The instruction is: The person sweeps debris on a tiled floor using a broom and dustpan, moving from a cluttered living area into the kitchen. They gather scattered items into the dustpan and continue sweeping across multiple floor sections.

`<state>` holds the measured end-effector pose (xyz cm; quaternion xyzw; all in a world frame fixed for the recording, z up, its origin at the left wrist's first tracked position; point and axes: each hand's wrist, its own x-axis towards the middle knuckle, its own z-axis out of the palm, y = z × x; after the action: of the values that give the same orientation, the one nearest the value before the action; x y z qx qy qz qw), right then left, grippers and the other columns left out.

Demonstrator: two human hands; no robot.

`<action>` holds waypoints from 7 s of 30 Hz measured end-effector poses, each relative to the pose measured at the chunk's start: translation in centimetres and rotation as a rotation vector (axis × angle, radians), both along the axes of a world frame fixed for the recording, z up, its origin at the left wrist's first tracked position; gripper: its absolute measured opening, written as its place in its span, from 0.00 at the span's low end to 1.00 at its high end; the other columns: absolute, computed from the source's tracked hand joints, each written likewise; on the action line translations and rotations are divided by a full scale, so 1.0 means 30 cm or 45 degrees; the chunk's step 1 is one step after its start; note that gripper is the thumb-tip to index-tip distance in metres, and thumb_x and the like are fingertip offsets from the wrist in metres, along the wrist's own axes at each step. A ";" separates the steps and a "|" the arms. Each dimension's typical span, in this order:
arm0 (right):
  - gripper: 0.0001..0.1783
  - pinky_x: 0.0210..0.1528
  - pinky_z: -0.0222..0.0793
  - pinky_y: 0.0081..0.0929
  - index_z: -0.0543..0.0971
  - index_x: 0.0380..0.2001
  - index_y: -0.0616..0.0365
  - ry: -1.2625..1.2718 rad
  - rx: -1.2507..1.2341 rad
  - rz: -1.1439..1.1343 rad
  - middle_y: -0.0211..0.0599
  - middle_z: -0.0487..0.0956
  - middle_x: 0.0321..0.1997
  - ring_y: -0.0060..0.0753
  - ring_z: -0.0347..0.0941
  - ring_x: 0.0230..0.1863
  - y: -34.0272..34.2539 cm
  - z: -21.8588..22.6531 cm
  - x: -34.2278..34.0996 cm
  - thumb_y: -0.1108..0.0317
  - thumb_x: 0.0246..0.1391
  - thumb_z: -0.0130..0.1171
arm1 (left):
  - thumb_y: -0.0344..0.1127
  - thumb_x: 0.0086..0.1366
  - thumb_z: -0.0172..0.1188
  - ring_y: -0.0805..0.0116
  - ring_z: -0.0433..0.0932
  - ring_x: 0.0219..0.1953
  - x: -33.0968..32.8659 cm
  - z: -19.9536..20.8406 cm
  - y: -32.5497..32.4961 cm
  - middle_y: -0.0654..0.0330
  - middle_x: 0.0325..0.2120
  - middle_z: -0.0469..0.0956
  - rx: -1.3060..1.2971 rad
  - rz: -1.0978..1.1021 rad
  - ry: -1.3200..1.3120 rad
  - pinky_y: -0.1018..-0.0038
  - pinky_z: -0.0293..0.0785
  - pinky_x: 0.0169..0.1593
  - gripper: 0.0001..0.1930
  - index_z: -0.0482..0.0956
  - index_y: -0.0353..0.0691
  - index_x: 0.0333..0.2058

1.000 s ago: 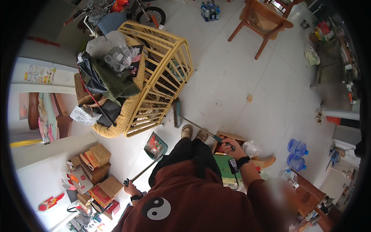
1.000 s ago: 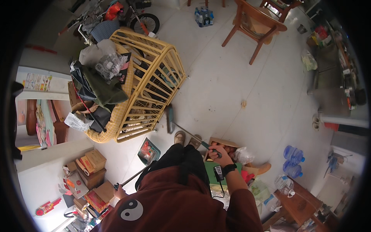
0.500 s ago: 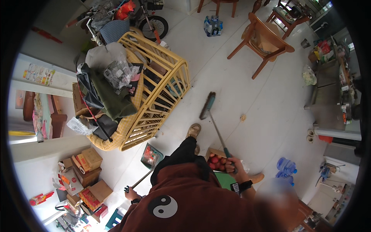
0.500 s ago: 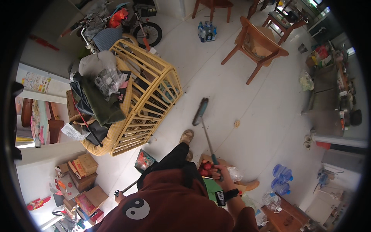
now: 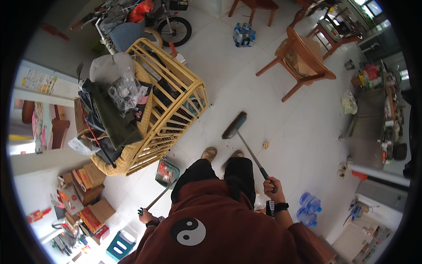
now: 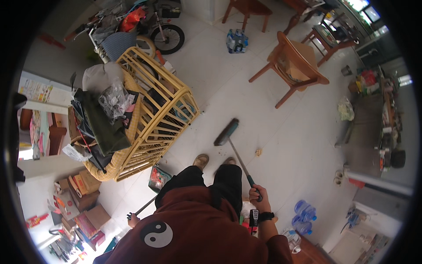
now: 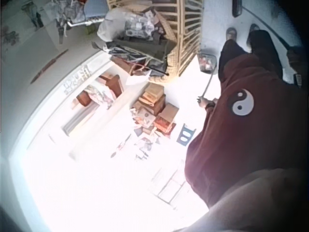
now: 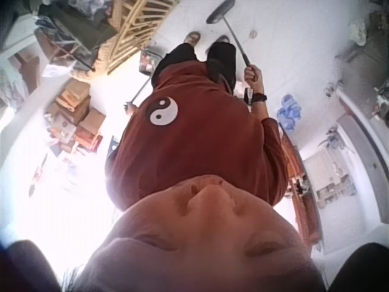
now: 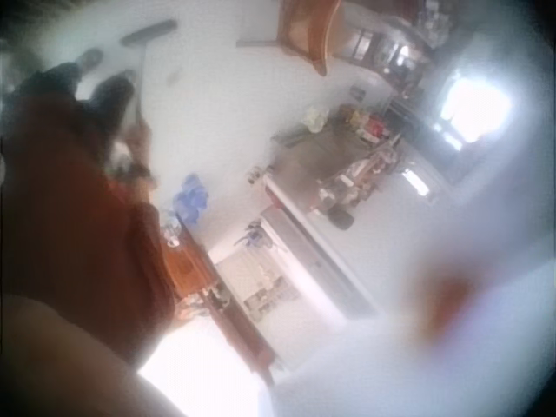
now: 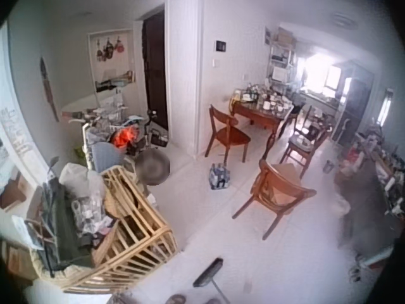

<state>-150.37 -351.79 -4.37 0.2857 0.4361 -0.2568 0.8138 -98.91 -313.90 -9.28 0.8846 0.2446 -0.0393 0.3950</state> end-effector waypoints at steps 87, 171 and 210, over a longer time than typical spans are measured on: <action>0.21 0.22 0.65 0.30 0.73 0.53 0.64 0.487 -2.196 3.519 0.35 0.73 0.22 0.29 0.70 0.20 -1.328 0.161 -0.102 0.66 0.58 0.57 | 0.42 0.56 0.66 0.48 0.81 0.33 -2.240 0.154 -1.063 0.51 0.31 0.82 0.162 0.428 0.194 0.60 0.77 0.36 0.20 0.81 0.47 0.47; 0.32 0.36 0.69 0.55 0.60 0.67 0.43 0.178 -3.166 3.379 0.61 0.76 0.27 0.66 0.74 0.34 -0.714 -0.499 0.140 0.63 0.59 0.52 | 0.31 0.43 0.71 0.55 0.72 0.19 -2.574 0.147 -0.838 0.59 0.17 0.73 0.228 0.057 0.097 0.65 0.64 0.24 0.24 0.82 0.39 0.43; 0.29 0.43 0.74 0.47 0.70 0.60 0.55 0.907 -2.740 2.678 0.61 0.79 0.40 0.60 0.77 0.42 -1.448 -0.436 -1.108 0.65 0.53 0.57 | 0.35 0.54 0.67 0.50 0.82 0.34 -3.338 0.437 -0.960 0.50 0.32 0.82 0.347 -0.054 0.021 0.63 0.76 0.38 0.19 0.81 0.42 0.46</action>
<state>-183.61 -395.25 -17.45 -0.9148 0.2137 0.1779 0.2928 -199.06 -342.71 3.82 0.9347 0.2322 -0.0212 0.2683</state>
